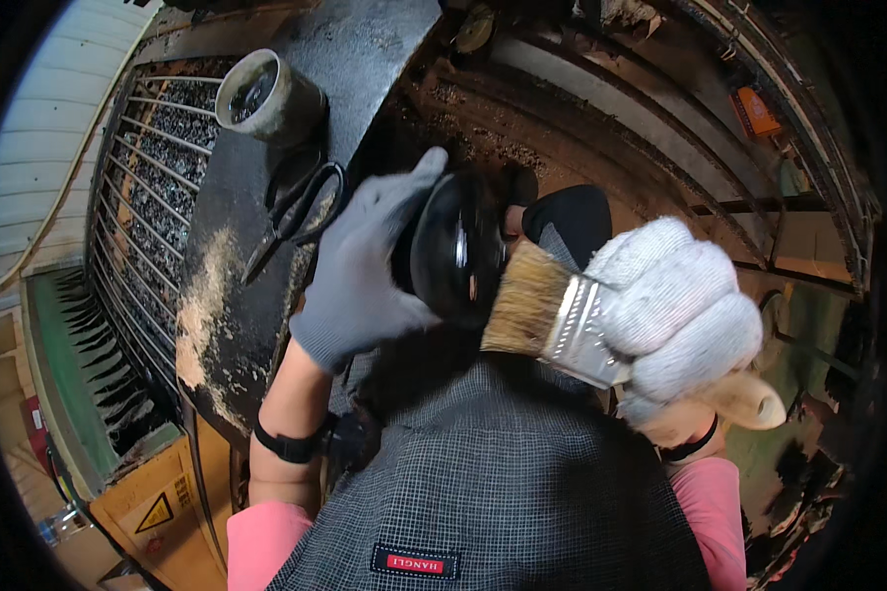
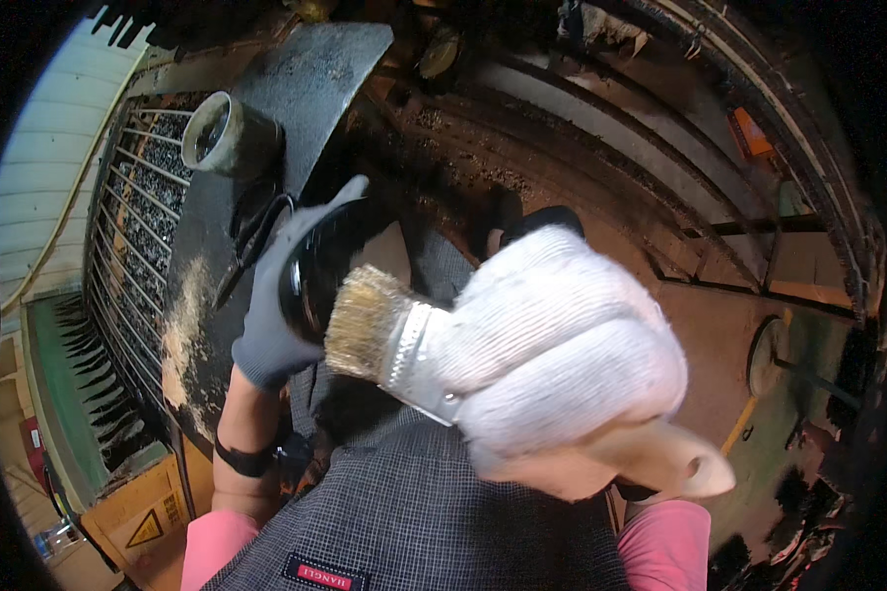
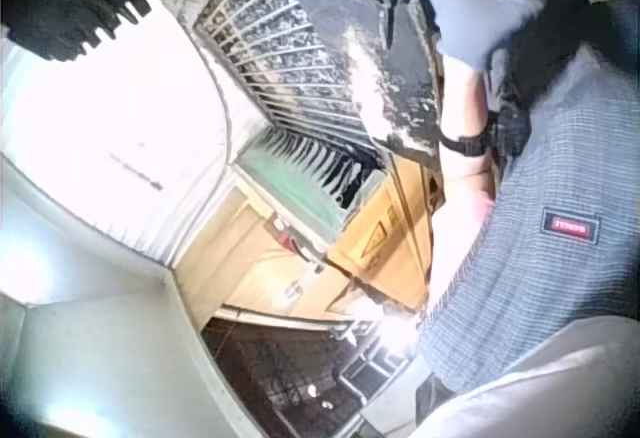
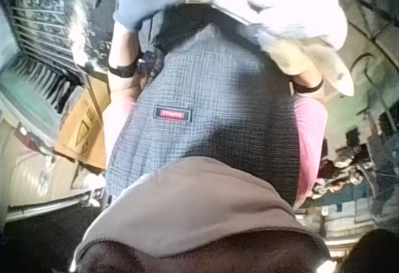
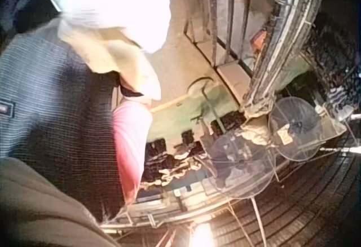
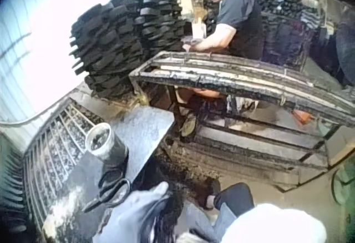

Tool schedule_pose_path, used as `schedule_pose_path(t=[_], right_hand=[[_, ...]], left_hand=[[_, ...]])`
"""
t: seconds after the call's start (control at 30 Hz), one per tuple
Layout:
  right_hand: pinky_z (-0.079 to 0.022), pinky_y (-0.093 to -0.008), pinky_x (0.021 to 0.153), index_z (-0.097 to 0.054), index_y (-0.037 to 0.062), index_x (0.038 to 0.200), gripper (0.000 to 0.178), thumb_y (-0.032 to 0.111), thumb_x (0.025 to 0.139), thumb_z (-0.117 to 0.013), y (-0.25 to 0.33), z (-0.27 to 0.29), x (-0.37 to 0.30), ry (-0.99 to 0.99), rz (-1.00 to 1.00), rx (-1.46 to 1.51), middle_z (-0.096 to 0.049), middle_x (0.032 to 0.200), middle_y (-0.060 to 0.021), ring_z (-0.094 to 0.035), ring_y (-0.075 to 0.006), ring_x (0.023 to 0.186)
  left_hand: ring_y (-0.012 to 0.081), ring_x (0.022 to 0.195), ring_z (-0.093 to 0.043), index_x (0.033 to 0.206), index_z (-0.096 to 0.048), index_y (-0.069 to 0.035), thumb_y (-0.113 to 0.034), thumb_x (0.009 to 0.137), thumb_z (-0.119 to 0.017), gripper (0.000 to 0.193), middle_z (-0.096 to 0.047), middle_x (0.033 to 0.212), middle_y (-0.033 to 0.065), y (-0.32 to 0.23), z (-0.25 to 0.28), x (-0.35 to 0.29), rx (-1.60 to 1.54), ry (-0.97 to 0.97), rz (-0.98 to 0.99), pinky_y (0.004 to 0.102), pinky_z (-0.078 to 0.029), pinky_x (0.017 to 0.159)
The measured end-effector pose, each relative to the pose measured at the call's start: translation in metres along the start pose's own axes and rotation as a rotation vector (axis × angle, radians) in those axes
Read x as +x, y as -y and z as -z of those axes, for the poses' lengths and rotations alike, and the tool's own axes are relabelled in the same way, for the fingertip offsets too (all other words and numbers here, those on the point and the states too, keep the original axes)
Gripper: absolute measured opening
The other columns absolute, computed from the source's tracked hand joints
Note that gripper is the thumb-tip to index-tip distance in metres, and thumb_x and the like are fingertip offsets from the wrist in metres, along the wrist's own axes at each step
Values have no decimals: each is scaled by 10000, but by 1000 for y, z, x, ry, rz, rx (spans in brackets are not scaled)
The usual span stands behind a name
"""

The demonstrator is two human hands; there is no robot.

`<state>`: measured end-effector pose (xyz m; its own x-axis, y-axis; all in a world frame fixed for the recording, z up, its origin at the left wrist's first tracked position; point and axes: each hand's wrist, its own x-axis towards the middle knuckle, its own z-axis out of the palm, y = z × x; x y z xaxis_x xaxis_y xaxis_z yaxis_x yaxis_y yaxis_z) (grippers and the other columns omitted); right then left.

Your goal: Applying black adhesive or paint to the edges of a shoe sole using a brush and then placing the shoe back onto a conveyor belt.

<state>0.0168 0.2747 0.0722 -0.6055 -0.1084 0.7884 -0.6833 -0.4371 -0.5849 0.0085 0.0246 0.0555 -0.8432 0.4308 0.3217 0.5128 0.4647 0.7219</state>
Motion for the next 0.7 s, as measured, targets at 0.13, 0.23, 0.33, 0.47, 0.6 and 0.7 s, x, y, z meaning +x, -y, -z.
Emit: schedule_pose_path(t=[0.13,0.23,0.33,0.47,0.6,0.7], right_hand=[[-558,-344,779,-580,53,1065,259,305,1028,-622,19,19,2,-207,-608,-29,-626,1037,-128,-628,-200,871],[-576,-292,687,-650,-62,999,245,149,1064,-545,2,18,17,-182,-691,-301,-656,945,-138,-634,-125,697],[-483,-248,631,-616,-68,1057,363,294,1044,-596,-32,34,30,-235,-832,103,-654,837,-104,-594,-133,643],[-466,-235,597,-670,1,1084,282,274,1038,-618,-65,31,71,-135,-818,-10,-680,958,-65,-576,-94,664],[-481,-225,602,-701,68,934,208,272,977,-698,-95,27,101,-33,-831,22,-652,754,14,-579,-74,626],[-477,-232,576,-658,30,937,200,221,967,-708,-92,17,120,-55,-905,88,-653,844,-29,-598,-89,653]], left_hand=[[315,1384,-546,1410,-578,89,-262,596,-963,966,-581,1469,224,11,-5,-41,-424,-139,307,426,-389,1182],[323,1409,-506,1359,-619,102,-289,556,-942,950,-582,1460,210,30,-20,-56,-706,-229,477,418,-323,1211],[311,1403,-505,1354,-621,106,-298,558,-939,948,-576,1465,206,38,-22,-60,-813,-238,542,413,-321,1212],[305,1378,-526,1345,-621,110,-320,571,-945,943,-572,1469,193,45,-23,-61,-865,-249,480,416,-341,1202],[323,1342,-562,1361,-607,116,-312,582,-936,948,-609,1427,203,56,-19,-67,-797,-193,457,436,-366,1193],[323,1357,-553,1367,-600,123,-308,569,-930,965,-620,1415,220,60,-22,-70,-789,-219,464,435,-365,1194]])
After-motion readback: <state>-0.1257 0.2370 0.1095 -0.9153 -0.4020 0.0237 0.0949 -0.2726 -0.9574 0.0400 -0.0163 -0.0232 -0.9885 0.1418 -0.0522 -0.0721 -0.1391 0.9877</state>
